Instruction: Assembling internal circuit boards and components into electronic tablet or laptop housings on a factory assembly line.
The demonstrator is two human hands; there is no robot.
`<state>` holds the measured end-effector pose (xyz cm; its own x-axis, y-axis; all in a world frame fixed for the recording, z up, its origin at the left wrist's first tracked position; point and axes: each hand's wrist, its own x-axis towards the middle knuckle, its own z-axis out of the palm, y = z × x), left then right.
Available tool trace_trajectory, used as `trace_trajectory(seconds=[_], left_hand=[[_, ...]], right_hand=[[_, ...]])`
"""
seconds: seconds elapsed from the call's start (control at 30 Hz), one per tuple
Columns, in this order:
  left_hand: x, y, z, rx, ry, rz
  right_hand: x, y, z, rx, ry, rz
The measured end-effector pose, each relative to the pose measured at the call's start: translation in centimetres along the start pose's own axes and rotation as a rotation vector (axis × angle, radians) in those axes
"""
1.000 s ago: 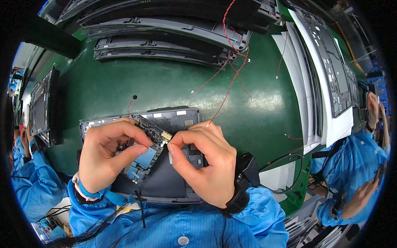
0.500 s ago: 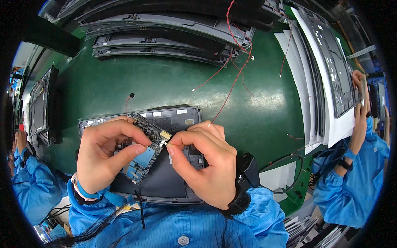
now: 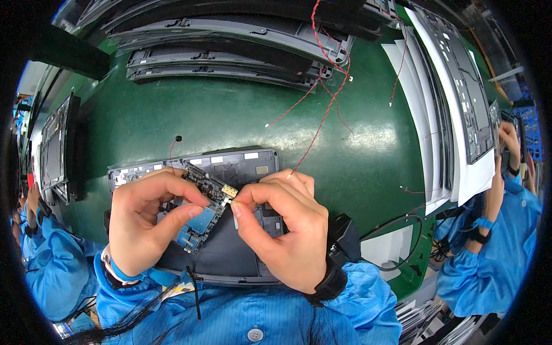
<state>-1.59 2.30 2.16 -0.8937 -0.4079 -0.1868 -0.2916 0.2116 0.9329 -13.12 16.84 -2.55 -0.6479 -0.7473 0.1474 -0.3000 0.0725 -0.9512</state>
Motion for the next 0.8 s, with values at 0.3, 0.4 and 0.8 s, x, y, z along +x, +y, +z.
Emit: trace_trajectory(seconds=[0.3,0.4,0.8], left_hand=[[-0.08,0.16,0.33,0.004,0.060,0.006],[-0.04,0.05,0.26,0.025,0.053,0.015],[0.03,0.13,0.10,-0.003,0.044,-0.007]], right_hand=[[-0.19,0.10,0.30,-0.019,0.043,0.004],[-0.17,0.16,0.39,-0.050,0.049,-0.031],[-0.20,0.18,0.24,-0.037,0.038,-0.029]])
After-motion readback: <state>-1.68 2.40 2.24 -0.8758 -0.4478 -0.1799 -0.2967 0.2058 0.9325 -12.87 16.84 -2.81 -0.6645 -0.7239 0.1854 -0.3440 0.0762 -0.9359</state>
